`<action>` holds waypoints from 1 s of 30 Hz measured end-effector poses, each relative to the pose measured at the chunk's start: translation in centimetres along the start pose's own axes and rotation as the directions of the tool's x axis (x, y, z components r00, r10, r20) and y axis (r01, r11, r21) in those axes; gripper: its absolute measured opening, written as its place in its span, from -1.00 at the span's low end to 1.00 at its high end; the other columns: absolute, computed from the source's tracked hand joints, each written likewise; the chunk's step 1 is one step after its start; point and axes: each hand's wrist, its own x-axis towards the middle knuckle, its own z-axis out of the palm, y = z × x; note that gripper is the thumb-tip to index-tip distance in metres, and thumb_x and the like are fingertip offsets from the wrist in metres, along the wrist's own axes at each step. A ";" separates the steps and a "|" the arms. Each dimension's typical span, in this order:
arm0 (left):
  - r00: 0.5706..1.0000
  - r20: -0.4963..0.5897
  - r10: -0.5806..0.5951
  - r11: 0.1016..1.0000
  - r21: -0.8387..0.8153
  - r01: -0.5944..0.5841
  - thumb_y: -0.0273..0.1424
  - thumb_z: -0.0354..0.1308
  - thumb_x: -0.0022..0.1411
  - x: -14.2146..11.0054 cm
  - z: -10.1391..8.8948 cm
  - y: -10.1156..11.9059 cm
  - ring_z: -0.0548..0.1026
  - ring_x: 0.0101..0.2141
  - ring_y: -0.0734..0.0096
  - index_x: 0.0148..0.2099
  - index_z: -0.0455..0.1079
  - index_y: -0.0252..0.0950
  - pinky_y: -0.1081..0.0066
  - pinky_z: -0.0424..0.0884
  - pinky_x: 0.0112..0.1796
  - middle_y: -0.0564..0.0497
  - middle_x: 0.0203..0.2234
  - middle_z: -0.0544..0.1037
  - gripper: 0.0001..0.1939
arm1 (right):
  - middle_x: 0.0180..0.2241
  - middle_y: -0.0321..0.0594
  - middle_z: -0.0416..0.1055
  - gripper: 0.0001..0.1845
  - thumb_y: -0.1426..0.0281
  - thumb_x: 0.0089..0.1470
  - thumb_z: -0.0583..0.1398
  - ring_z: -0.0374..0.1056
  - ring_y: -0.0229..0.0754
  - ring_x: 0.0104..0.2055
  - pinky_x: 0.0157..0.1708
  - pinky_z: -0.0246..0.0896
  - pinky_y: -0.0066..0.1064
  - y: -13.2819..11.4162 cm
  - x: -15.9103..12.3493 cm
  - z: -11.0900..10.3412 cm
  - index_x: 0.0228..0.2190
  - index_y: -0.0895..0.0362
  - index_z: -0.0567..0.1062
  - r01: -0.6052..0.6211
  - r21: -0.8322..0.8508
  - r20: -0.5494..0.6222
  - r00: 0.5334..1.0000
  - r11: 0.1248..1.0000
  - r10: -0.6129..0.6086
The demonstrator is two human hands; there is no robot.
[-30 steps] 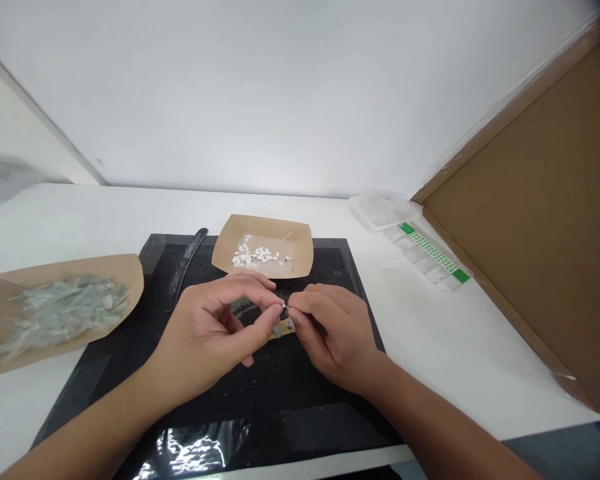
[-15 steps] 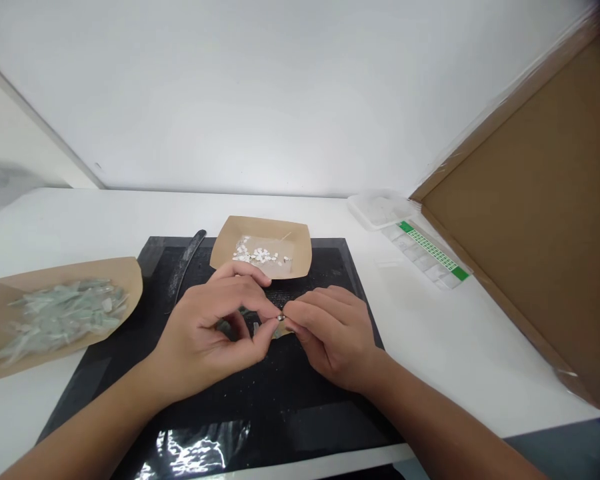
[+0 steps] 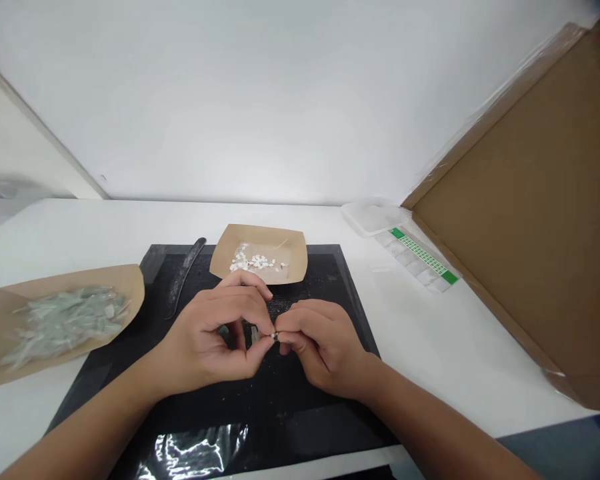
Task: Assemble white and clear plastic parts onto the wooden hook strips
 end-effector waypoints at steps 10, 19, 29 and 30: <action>0.990 -0.140 -0.036 0.984 0.168 0.059 -0.67 0.26 0.06 -0.1 0.7 0.8 0.55 -0.26 0.27 -0.33 0.45 -0.28 0.48 0.53 -0.46 0.01 -0.49 0.50 -0.80 | -0.48 -0.36 0.42 -0.87 0.39 0.38 0.17 0.28 -0.29 -0.47 -0.38 0.09 -0.39 -0.3 -0.2 0.2 -0.28 0.12 0.45 0.006 -0.248 0.036 0.999 0.969 0.003; 0.968 -0.060 0.245 0.899 0.386 -0.204 -0.69 0.31 0.11 0.1 0.1 0.9 0.53 -0.35 0.36 -0.27 0.44 -0.31 0.30 0.59 -0.24 0.06 -0.50 0.53 -0.78 | -0.36 -0.26 0.49 -0.90 0.38 0.33 0.18 0.37 -0.27 -0.37 -0.33 0.27 -0.42 -0.8 0.2 -0.5 -0.21 0.13 0.50 -0.200 0.128 0.145 0.973 0.971 0.181; 0.933 -0.058 0.356 0.794 0.545 -0.269 -0.60 0.46 0.15 -0.8 -0.1 0.0 0.59 -0.31 0.39 -0.12 0.54 -0.37 0.33 0.63 -0.20 0.02 -0.38 0.65 -0.74 | -0.36 -0.26 0.53 -0.94 0.41 0.34 0.24 0.49 -0.25 -0.35 -0.34 0.41 -0.42 -0.8 0.0 -0.4 -0.23 0.08 0.54 -0.357 0.325 0.053 0.931 0.876 0.360; 0.935 -0.068 0.347 0.807 0.529 -0.261 -0.61 0.45 0.15 -0.6 -0.1 0.0 0.59 -0.31 0.39 -0.13 0.55 -0.37 0.32 0.62 -0.20 0.01 -0.38 0.64 -0.75 | -0.34 -0.25 0.54 -0.95 0.44 0.32 0.25 0.49 -0.25 -0.34 -0.34 0.41 -0.41 -0.6 -0.1 -0.4 -0.23 0.07 0.55 -0.320 0.291 0.016 0.944 0.902 0.330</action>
